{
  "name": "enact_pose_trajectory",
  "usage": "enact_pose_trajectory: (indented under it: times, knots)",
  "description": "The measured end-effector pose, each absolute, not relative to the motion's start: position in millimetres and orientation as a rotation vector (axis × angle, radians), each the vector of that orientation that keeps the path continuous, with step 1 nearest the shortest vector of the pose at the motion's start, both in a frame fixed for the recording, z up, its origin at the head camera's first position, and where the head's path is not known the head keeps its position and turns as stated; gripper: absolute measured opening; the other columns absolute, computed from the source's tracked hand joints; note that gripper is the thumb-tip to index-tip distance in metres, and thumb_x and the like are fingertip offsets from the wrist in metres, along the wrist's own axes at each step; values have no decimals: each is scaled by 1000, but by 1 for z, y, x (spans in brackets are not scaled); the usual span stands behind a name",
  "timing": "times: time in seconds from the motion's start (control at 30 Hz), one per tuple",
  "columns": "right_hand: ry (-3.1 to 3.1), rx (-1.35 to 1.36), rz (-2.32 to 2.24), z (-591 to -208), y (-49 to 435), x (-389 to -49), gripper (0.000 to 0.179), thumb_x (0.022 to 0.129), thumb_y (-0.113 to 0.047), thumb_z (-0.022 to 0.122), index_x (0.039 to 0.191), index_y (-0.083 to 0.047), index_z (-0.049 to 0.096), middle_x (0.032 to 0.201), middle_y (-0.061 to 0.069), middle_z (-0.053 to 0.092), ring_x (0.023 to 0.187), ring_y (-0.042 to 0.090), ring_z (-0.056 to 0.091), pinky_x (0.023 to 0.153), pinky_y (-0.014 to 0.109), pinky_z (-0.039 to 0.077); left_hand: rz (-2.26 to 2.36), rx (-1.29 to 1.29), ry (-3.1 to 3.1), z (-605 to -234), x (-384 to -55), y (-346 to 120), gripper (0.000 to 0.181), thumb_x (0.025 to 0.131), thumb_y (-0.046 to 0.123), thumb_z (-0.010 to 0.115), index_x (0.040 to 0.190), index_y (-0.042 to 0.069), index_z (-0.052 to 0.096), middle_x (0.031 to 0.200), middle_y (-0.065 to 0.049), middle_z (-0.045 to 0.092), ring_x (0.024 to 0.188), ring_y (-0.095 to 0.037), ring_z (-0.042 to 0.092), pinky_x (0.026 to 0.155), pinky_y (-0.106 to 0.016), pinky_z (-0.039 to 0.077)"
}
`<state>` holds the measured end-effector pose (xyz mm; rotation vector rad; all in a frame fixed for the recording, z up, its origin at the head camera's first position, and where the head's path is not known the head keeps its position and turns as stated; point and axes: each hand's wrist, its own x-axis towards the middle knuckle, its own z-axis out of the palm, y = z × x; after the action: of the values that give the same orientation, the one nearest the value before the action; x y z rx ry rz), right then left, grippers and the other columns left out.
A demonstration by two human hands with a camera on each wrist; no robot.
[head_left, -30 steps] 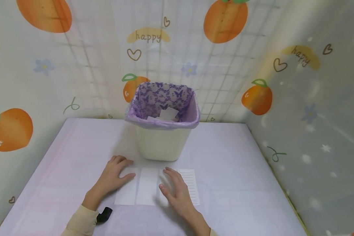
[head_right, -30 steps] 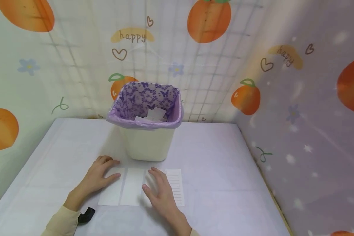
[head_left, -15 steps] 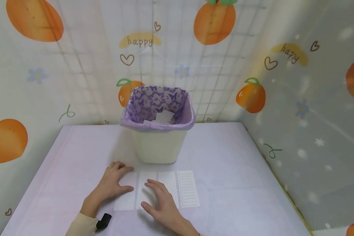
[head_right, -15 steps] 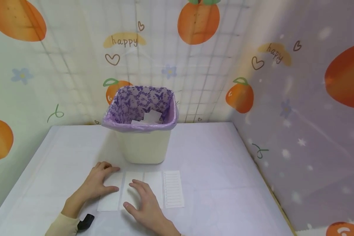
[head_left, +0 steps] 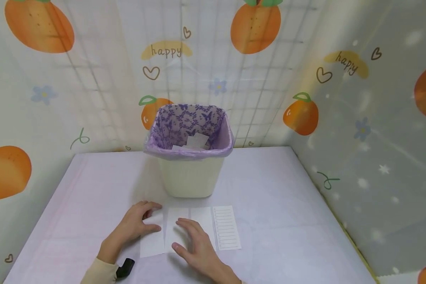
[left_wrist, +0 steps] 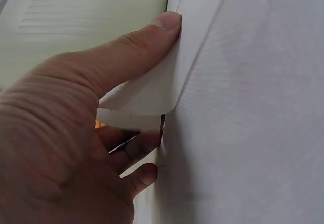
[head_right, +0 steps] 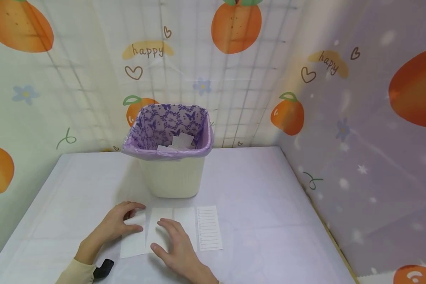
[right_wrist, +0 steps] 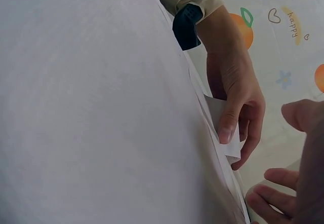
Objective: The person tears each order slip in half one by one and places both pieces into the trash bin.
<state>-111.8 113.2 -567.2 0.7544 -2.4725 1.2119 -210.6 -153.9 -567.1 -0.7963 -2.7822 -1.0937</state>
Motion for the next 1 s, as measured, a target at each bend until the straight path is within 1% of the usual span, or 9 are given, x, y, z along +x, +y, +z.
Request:
enact_pose_trajectory:
  times: [0.2, 0.37, 0.43, 0.47, 0.57, 0.63, 0.7, 0.87, 1.0]
  knots:
    - [-2379, 780, 1206, -569, 112, -115, 57, 97, -30, 76, 145, -6, 56, 142, 8, 64, 132, 24, 61, 110, 40, 49, -1195, -763, -2812, -565, -211, -157, 53, 68, 36, 99, 113, 24, 74, 80, 7, 57, 75, -8, 50, 69, -24, 42]
    - [-2398, 759, 1216, -568, 114, -113, 61, 97, -30, 76, 148, -5, 53, 144, 8, 63, 130, 23, 62, 108, 40, 51, -1173, -720, -2833, -565, -208, -155, 43, 66, 34, 100, 96, 27, 69, 85, 10, 58, 79, -7, 53, 71, -24, 44]
    - [-2405, 753, 1228, -568, 114, -112, 62, 97, -30, 76, 148, -6, 52, 145, 9, 62, 130, 23, 62, 108, 40, 50, -1166, -697, -2850, -565, -207, -154, 41, 67, 32, 100, 92, 26, 67, 87, 9, 59, 82, -9, 55, 74, -28, 47]
    - [-2406, 752, 1232, -567, 115, -112, 62, 97, -30, 76, 148, -6, 52, 144, 10, 63, 130, 24, 62, 108, 40, 50, -1151, -685, -2863, -565, -207, -154, 41, 67, 32, 99, 92, 26, 67, 89, 8, 60, 84, -11, 56, 76, -30, 48]
    - [-2408, 749, 1237, -568, 115, -111, 62, 96, -30, 76, 148, -6, 52, 144, 10, 63, 130, 24, 62, 108, 39, 50, -1110, -656, -2893, -564, -205, -154, 44, 69, 34, 98, 99, 20, 70, 105, 0, 71, 100, -24, 67, 89, -44, 55]
    - [-2406, 746, 1233, -568, 115, -111, 62, 96, -29, 76, 148, -6, 52, 143, 9, 64, 129, 24, 62, 108, 39, 50, -1092, -649, -2905, -564, -205, -155, 47, 70, 35, 97, 105, 17, 71, 115, -5, 73, 110, -31, 68, 97, -52, 54]
    - [-2407, 743, 1223, -569, 115, -111, 61, 96, -30, 76, 148, -6, 53, 143, 8, 64, 130, 23, 62, 108, 39, 50, -1087, -665, -2896, -563, -204, -155, 47, 73, 35, 95, 108, 15, 72, 118, -6, 74, 114, -32, 68, 100, -56, 52]
    - [-2409, 745, 1213, -569, 116, -111, 61, 97, -30, 76, 148, -7, 53, 143, 6, 64, 131, 22, 62, 109, 39, 49, -1114, -741, -2828, -566, -206, -157, 24, 83, 29, 89, 97, 21, 72, 98, 7, 72, 94, -16, 67, 87, -44, 54]
    - [-2405, 750, 1207, -569, 117, -112, 60, 96, -29, 76, 147, -7, 53, 142, 7, 64, 131, 22, 62, 109, 39, 49, -1165, -769, -2773, -570, -209, -159, 16, 88, 28, 86, 92, 25, 71, 91, 12, 69, 85, -8, 62, 79, -33, 53]
